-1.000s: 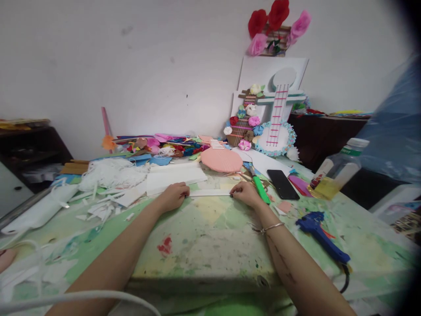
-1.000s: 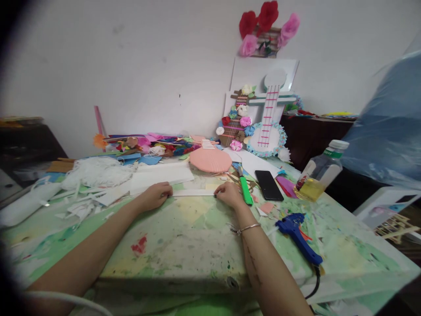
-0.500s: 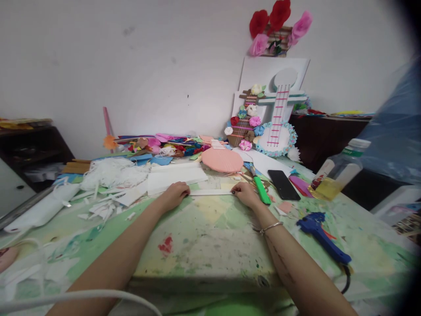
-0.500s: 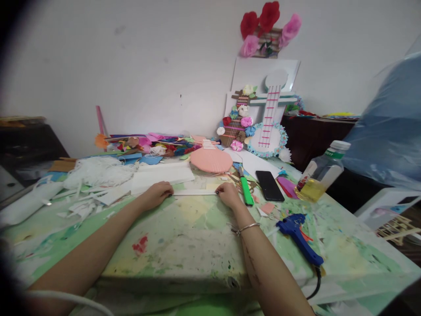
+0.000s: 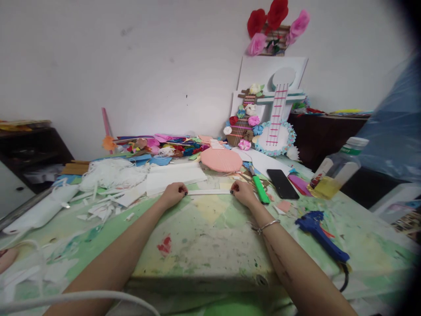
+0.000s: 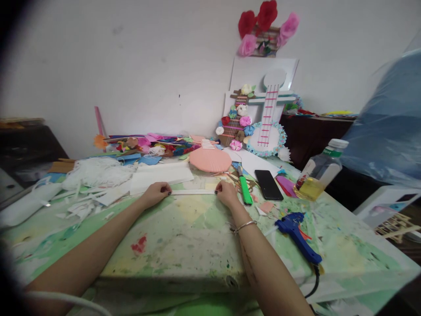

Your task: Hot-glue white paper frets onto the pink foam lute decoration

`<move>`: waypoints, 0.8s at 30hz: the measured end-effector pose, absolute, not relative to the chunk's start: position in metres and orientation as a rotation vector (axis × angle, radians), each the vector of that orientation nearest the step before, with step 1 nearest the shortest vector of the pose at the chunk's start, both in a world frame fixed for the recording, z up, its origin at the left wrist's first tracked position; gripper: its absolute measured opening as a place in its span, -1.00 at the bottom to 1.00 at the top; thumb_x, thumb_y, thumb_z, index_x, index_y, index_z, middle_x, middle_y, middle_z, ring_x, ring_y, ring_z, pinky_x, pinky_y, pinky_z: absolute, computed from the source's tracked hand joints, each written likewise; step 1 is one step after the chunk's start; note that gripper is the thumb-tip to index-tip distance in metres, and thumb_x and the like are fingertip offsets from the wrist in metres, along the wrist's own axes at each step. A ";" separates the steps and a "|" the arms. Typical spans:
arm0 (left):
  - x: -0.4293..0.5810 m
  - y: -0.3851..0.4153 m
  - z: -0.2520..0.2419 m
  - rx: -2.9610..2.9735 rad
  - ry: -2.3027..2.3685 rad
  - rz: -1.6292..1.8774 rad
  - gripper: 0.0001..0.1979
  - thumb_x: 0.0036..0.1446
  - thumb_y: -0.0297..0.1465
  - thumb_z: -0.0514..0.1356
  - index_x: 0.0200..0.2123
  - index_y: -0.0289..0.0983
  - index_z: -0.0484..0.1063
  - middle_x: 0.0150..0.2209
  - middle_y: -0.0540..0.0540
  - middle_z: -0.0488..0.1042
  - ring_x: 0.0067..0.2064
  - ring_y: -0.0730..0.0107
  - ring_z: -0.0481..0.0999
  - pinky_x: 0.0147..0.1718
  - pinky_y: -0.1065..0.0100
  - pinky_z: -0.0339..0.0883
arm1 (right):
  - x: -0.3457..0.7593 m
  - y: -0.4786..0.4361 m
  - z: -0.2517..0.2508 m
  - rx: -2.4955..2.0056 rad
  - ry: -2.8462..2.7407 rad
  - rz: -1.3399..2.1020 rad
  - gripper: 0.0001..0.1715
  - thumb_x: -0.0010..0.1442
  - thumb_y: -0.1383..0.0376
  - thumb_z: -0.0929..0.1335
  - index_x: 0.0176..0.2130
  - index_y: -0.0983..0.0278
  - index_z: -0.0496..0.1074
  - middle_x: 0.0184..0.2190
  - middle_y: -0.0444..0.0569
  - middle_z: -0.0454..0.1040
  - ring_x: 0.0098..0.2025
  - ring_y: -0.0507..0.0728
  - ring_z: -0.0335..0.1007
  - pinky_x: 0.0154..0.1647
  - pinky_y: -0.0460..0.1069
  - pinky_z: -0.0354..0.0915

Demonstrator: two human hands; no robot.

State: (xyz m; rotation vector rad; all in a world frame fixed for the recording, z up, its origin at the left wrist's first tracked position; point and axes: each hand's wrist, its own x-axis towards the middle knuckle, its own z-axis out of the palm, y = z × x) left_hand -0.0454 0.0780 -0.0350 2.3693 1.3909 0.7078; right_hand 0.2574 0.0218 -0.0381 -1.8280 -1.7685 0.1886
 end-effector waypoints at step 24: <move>-0.054 0.071 -0.030 2.717 1.060 0.729 -0.75 -0.11 -0.60 0.06 -0.42 -0.27 0.50 -0.30 -0.12 0.40 -0.19 0.24 0.38 -0.13 0.25 0.26 | 0.265 0.018 -0.035 -1.641 -1.888 0.218 -0.80 -0.11 0.39 0.37 -0.42 0.27 0.59 -0.50 -0.07 0.47 -0.39 0.07 0.32 -0.38 -0.10 0.16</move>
